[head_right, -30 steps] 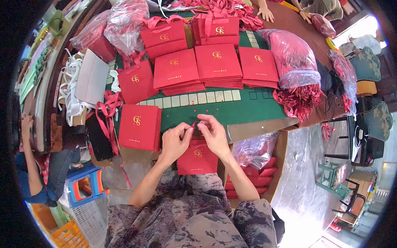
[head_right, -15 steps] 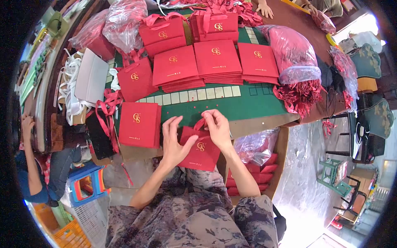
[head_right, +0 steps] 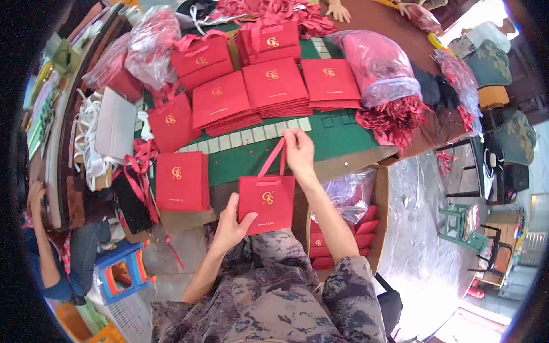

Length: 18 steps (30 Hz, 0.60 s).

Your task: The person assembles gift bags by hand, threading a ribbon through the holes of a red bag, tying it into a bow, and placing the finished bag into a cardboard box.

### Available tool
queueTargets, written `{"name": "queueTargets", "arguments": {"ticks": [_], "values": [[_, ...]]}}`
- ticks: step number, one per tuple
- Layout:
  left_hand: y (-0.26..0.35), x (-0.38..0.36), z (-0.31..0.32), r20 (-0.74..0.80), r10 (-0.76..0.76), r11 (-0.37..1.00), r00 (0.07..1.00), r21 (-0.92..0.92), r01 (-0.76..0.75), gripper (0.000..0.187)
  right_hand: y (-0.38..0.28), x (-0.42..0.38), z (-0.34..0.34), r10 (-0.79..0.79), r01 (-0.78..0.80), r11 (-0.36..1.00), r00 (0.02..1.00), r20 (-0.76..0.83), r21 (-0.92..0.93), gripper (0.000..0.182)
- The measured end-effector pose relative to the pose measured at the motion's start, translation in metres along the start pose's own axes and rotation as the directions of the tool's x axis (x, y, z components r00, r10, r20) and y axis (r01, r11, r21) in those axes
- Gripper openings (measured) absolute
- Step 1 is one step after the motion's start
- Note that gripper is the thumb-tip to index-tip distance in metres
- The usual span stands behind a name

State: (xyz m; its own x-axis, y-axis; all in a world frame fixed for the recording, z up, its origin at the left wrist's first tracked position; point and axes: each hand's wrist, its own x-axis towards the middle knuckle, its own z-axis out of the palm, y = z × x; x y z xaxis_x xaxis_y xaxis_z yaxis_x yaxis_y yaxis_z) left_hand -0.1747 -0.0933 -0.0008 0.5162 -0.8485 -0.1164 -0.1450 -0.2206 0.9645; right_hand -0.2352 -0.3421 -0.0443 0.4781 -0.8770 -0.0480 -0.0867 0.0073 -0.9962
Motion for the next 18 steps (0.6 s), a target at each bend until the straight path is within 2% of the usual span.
{"name": "queueTargets", "arguments": {"ticks": [1, 2, 3, 5, 7, 8, 9, 10, 11, 13, 15, 17, 18], "values": [[0.001, 0.001, 0.000, 0.007, -0.014, 1.000, 1.000, 0.026, 0.014, 0.035, -0.002, 0.001, 0.001, -0.021, 0.021, 0.999, 1.000, -0.013, -0.029, 0.021], [-0.004, 0.002, 0.001, 0.011, -0.014, 0.999, 1.000, -0.032, 0.014, 0.035, -0.003, -0.001, 0.004, -0.059, 0.059, 0.998, 0.997, -0.041, 0.001, 0.022], [0.002, 0.003, -0.001, -0.002, -0.008, 1.000, 1.000, 0.020, 0.008, 0.037, 0.012, 0.004, 0.002, -0.154, 0.150, 0.984, 0.987, -0.038, -0.098, 0.024], [-0.015, 0.004, -0.001, 0.043, -0.002, 0.969, 0.999, -0.247, 0.013, 0.039, -0.007, -0.001, -0.009, -0.028, 0.043, 0.988, 0.995, 0.100, -0.147, 0.027], [-0.014, 0.007, -0.016, 0.034, -0.038, 0.983, 0.999, -0.181, 0.043, 0.038, -0.008, -0.003, -0.025, -0.076, 0.077, 0.985, 0.997, 0.009, -0.155, 0.027], [-0.006, 0.007, -0.022, -0.001, -0.134, 0.949, 0.991, -0.289, 0.128, 0.034, -0.008, -0.003, -0.032, -0.113, 0.104, 0.982, 0.992, -0.055, -0.159, 0.027], [0.004, 0.010, -0.029, -0.083, -0.125, 0.963, 0.989, -0.249, 0.101, 0.029, -0.015, -0.003, -0.045, -0.089, 0.068, 0.982, 0.990, -0.110, -0.176, 0.024], [0.006, 0.013, -0.038, -0.138, -0.064, 0.981, 0.988, -0.188, 0.038, 0.029, -0.012, 0.001, -0.063, -0.286, 0.207, 0.898, 0.945, -0.157, -0.389, 0.023], [0.008, 0.016, -0.046, -0.190, -0.001, 0.992, 0.982, -0.124, -0.023, 0.029, -0.006, 0.005, -0.081, -0.477, 0.306, 0.750, 0.865, -0.157, -0.587, 0.022], [0.019, 0.021, -0.055, -0.212, 0.038, 0.992, 0.976, -0.109, -0.062, 0.028, -0.006, 0.014, -0.108, -0.497, 0.235, 0.745, 0.819, -0.285, -0.624, 0.023], [0.032, 0.025, -0.058, -0.238, 0.074, 0.991, 0.968, -0.093, -0.099, 0.028, -0.003, 0.033, -0.143, -0.689, 0.205, 0.525, 0.672, -0.271, -0.826, 0.024], [0.043, 0.026, -0.060, -0.280, 0.079, 0.995, 0.957, -0.039, -0.094, 0.029, -0.004, 0.045, -0.156, -0.690, 0.185, 0.517, 0.668, -0.279, -0.836, 0.026], [0.037, 0.027, -0.056, -0.373, 0.127, 0.991, 0.919, 0.021, -0.129, 0.027, -0.004, 0.050, -0.159, -0.693, 0.157, 0.484, 0.669, -0.267, -0.861, 0.024]]}}
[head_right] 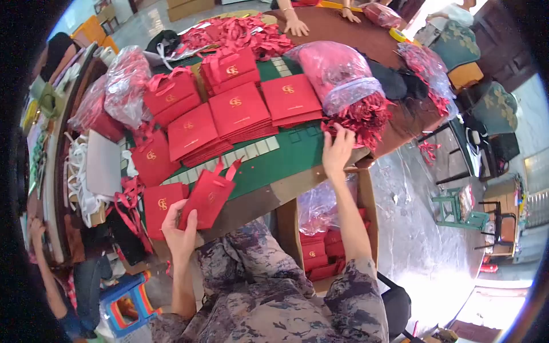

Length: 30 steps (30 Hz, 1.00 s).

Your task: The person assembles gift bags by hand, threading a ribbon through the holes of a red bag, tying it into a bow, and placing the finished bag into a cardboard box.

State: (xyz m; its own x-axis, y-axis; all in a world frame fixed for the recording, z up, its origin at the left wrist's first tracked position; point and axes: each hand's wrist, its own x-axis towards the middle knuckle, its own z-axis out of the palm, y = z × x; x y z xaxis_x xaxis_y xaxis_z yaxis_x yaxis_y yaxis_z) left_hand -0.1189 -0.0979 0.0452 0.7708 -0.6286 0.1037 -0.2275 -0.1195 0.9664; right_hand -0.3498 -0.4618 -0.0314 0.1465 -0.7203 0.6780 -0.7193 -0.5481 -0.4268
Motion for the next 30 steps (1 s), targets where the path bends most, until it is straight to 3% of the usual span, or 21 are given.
{"name": "queueTargets", "arguments": {"ticks": [1, 3, 5, 7, 10, 13, 14, 16, 19, 21, 23, 25, 27, 30], "values": [[0.005, 0.001, 0.000, -0.019, -0.003, 1.000, 1.000, 0.017, 0.003, 0.027, 0.004, 0.003, 0.003, -0.012, 0.013, 0.999, 1.000, 0.005, -0.045, 0.022], [0.017, 0.001, 0.003, -0.018, 0.425, 0.837, 0.905, 0.388, -0.386, 0.028, 0.015, 0.007, 0.009, -0.060, 0.064, 0.997, 0.995, 0.079, -0.052, 0.012], [0.012, -0.009, 0.012, -0.021, 0.520, 0.769, 0.854, 0.448, -0.456, 0.044, 0.004, 0.005, 0.006, -0.052, 0.051, 0.998, 0.997, 0.061, 0.025, 0.012], [0.006, -0.021, 0.022, 0.100, 0.547, 0.703, 0.831, 0.485, -0.521, 0.052, -0.008, 0.000, 0.002, -0.151, 0.151, 0.989, 0.988, 0.032, -0.004, 0.011], [-0.008, -0.046, 0.042, 0.277, 0.496, 0.676, 0.823, 0.472, -0.566, 0.059, -0.031, -0.011, -0.011, -0.170, 0.167, 0.984, 0.985, 0.040, 0.067, 0.009], [-0.023, -0.062, 0.060, 0.454, 0.340, 0.619, 0.824, 0.551, -0.559, 0.085, -0.051, -0.021, -0.028, -0.160, 0.152, 0.978, 0.986, 0.048, 0.143, 0.008], [-0.027, -0.064, 0.060, 0.455, 0.335, 0.624, 0.825, 0.549, -0.556, 0.085, -0.054, -0.024, -0.033, -0.154, 0.145, 0.974, 0.987, 0.042, 0.175, 0.008], [-0.025, -0.057, 0.057, 0.620, 0.156, 0.759, 0.769, 0.423, -0.495, 0.107, -0.057, -0.026, -0.043, -0.149, 0.138, 0.970, 0.988, 0.042, 0.200, 0.008], [-0.024, -0.036, 0.049, 0.639, 0.123, 0.768, 0.759, 0.423, -0.480, 0.116, -0.059, -0.033, -0.051, -0.102, 0.085, 0.974, 0.992, 0.071, 0.209, 0.008], [-0.021, -0.022, 0.037, 0.676, 0.068, 0.696, 0.734, 0.495, -0.521, 0.114, -0.062, -0.039, -0.055, -0.051, 0.014, 0.947, 0.993, 0.105, 0.322, 0.007], [-0.028, -0.019, 0.035, 0.664, 0.045, 0.667, 0.746, 0.536, -0.518, 0.111, -0.070, -0.048, -0.060, -0.037, 0.000, 0.950, 0.993, 0.113, 0.312, 0.008], [-0.028, -0.024, 0.037, 0.667, 0.077, 0.656, 0.741, 0.526, -0.541, 0.108, -0.082, -0.055, -0.067, -0.190, 0.130, 0.941, 0.966, 0.173, 0.311, 0.007], [-0.032, -0.036, 0.043, 0.513, 0.062, 0.685, 0.856, 0.602, -0.411, 0.103, -0.099, -0.065, -0.067, -0.214, 0.147, 0.929, 0.962, 0.168, 0.338, 0.006], [-0.032, -0.046, 0.046, 0.429, 0.063, 0.670, 0.901, 0.650, -0.357, 0.096, -0.106, -0.061, -0.075, -0.173, 0.117, 0.944, 0.972, 0.160, 0.310, 0.006]]}}
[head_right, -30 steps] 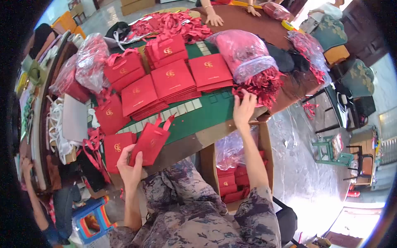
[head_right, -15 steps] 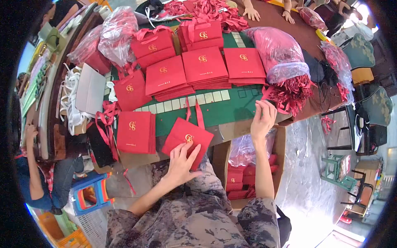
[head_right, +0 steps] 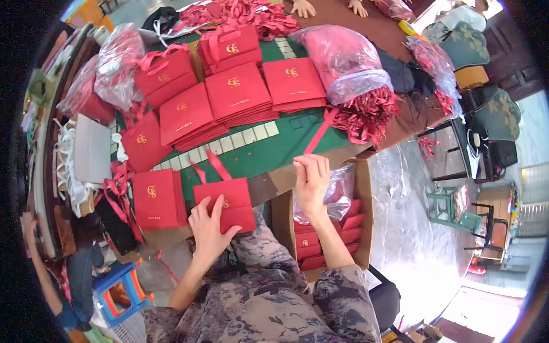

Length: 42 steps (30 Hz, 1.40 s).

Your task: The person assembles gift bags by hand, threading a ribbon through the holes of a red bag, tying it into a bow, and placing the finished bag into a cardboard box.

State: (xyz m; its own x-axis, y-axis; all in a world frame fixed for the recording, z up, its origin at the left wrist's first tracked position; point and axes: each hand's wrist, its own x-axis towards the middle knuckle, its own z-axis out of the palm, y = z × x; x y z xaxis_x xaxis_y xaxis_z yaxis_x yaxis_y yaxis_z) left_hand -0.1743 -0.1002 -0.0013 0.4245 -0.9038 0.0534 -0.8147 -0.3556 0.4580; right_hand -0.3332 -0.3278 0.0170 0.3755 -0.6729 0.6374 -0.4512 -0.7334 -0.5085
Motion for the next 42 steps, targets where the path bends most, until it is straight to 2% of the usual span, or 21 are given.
{"name": "queueTargets", "arguments": {"ticks": [1, 4, 5, 7, 8, 11, 16, 18, 20, 21, 23, 25, 26, 27, 28, 32, 34, 39, 41, 42], "values": [[0.001, 0.000, 0.000, -0.011, -0.054, 0.999, 0.998, 0.008, 0.054, 0.094, 0.002, -0.001, -0.002, -0.001, 0.001, 1.000, 1.000, -0.006, -0.009, 0.006], [0.002, 0.008, -0.001, -0.026, -0.050, 0.998, 0.998, -0.030, 0.049, 0.092, 0.018, -0.009, 0.000, -0.069, 0.070, 0.998, 0.986, 0.152, 0.002, 0.010], [0.002, 0.013, -0.002, -0.028, -0.053, 0.997, 0.998, -0.064, 0.051, 0.092, 0.024, -0.011, -0.001, -0.072, 0.073, 0.997, 0.987, 0.147, -0.001, 0.010], [0.002, 0.023, -0.002, -0.033, -0.032, 0.997, 0.999, -0.071, 0.030, 0.092, 0.032, -0.014, -0.008, -0.195, 0.206, 0.977, 0.968, 0.156, -0.059, 0.016], [0.001, 0.027, -0.001, -0.039, -0.010, 0.997, 0.999, -0.079, 0.007, 0.092, 0.035, -0.017, -0.013, -0.171, 0.183, 0.981, 0.973, 0.153, -0.069, 0.014], [-0.002, 0.037, -0.001, -0.058, 0.031, 0.996, 0.998, -0.081, -0.036, 0.093, 0.054, -0.034, -0.024, -0.153, 0.153, 0.988, 0.984, 0.091, 0.014, 0.013], [-0.007, 0.045, -0.001, -0.046, 0.054, 0.998, 0.998, -0.036, -0.055, 0.094, 0.052, -0.055, -0.047, -0.127, 0.122, 0.991, 0.988, -0.090, -0.054, 0.010], [-0.008, 0.046, 0.001, -0.050, 0.053, 0.998, 0.997, -0.028, -0.054, 0.093, 0.046, -0.074, -0.049, -0.206, 0.212, 0.976, 0.974, -0.099, 0.052, 0.011], [-0.007, 0.049, 0.000, -0.050, 0.051, 0.998, 0.997, -0.017, -0.052, 0.092, 0.002, -0.083, -0.048, -0.269, 0.262, 0.955, 0.963, 0.033, 0.143, 0.019], [-0.007, 0.050, -0.001, -0.050, 0.049, 0.998, 0.998, -0.022, -0.050, 0.090, -0.017, -0.083, -0.042, -0.335, 0.297, 0.911, 0.937, 0.096, 0.285, 0.019], [-0.007, 0.053, -0.002, -0.045, 0.053, 0.998, 0.998, -0.025, -0.054, 0.088, -0.040, -0.087, -0.027, -0.387, 0.339, 0.881, 0.918, 0.089, 0.329, 0.032], [-0.010, 0.060, 0.000, -0.120, 0.098, 0.995, 0.988, 0.008, -0.098, 0.083, -0.046, -0.079, -0.009, -0.275, 0.215, 0.870, 0.958, 0.074, 0.444, 0.029], [-0.010, 0.064, 0.000, -0.121, 0.098, 0.995, 0.988, 0.014, -0.097, 0.083, -0.048, -0.075, -0.008, -0.276, 0.217, 0.867, 0.959, 0.070, 0.448, 0.029], [-0.009, 0.069, 0.001, -0.128, 0.115, 0.993, 0.985, 0.012, -0.115, 0.079, -0.054, -0.068, -0.009, -0.071, -0.032, 0.888, 0.976, 0.204, 0.459, 0.025], [-0.010, 0.072, 0.000, -0.136, 0.123, 0.992, 0.983, 0.016, -0.122, 0.075, -0.058, -0.060, -0.005, 0.124, -0.277, 0.852, 0.931, 0.344, 0.444, 0.022], [-0.012, 0.078, 0.003, -0.144, 0.093, 0.996, 0.985, 0.023, -0.090, 0.067, -0.059, -0.039, 0.023, 0.146, -0.261, 0.900, 0.935, 0.323, 0.349, 0.025], [-0.015, 0.078, 0.007, -0.148, 0.138, 0.990, 0.979, -0.014, -0.142, 0.063, -0.060, -0.038, 0.034, 0.171, -0.290, 0.895, 0.925, 0.339, 0.340, 0.024], [-0.015, 0.070, -0.002, -0.171, 0.026, 0.996, 0.985, -0.077, -0.040, 0.056, -0.073, -0.042, 0.054, 0.193, -0.364, 0.845, 0.891, 0.411, 0.392, 0.020], [-0.016, 0.067, -0.009, -0.108, -0.036, 0.989, 0.994, -0.150, 0.019, 0.043, -0.077, -0.046, 0.061, 0.193, -0.392, 0.856, 0.846, 0.496, 0.336, 0.018], [-0.018, 0.066, -0.012, -0.101, -0.047, 0.988, 0.994, -0.151, 0.032, 0.043, -0.078, -0.047, 0.063, 0.194, -0.399, 0.854, 0.840, 0.508, 0.334, 0.018]]}}
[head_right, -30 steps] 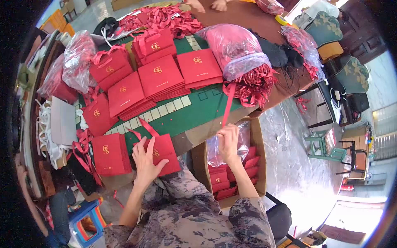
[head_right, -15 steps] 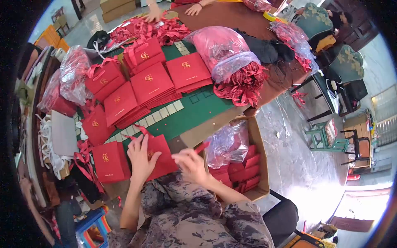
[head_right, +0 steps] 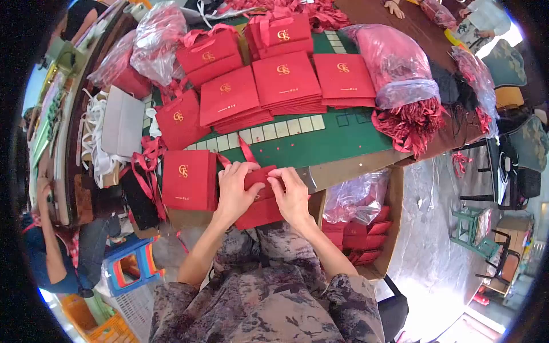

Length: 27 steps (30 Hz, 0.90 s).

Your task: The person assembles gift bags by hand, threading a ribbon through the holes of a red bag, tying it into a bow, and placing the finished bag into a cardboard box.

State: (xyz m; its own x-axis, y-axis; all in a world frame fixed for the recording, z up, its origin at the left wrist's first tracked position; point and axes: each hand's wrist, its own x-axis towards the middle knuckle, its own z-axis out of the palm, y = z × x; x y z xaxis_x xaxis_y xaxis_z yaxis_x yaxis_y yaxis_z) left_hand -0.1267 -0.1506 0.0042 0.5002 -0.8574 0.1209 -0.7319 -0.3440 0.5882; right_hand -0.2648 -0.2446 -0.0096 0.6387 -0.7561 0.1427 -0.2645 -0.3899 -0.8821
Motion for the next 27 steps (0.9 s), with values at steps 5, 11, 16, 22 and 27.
{"name": "queueTargets", "arguments": {"ticks": [5, 11, 16, 22, 27], "values": [[-0.009, 0.000, -0.011, 0.099, -0.050, 0.971, 0.994, -0.229, 0.072, 0.027, 0.000, -0.006, 0.004, 0.007, -0.005, 0.999, 0.999, -0.040, 0.046, 0.014], [-0.004, 0.002, -0.018, 0.233, -0.140, 0.876, 0.962, -0.424, 0.230, 0.020, -0.015, -0.014, -0.005, 0.016, -0.015, 0.998, 0.999, -0.028, 0.055, 0.014], [-0.005, 0.001, -0.014, 0.272, -0.147, 0.829, 0.951, -0.490, 0.268, 0.019, -0.015, -0.015, 0.001, 0.032, -0.032, 0.999, 0.999, -0.011, 0.001, 0.013], [-0.005, 0.001, -0.014, 0.279, -0.162, 0.820, 0.947, -0.496, 0.287, 0.018, -0.014, -0.013, 0.004, 0.040, -0.038, 0.998, 0.998, -0.043, 0.058, 0.013], [-0.003, -0.003, -0.010, 0.218, -0.144, 0.872, 0.965, -0.433, 0.228, 0.017, -0.012, -0.010, 0.004, -0.044, 0.043, 0.995, 0.999, -0.004, -0.085, 0.013]]}}
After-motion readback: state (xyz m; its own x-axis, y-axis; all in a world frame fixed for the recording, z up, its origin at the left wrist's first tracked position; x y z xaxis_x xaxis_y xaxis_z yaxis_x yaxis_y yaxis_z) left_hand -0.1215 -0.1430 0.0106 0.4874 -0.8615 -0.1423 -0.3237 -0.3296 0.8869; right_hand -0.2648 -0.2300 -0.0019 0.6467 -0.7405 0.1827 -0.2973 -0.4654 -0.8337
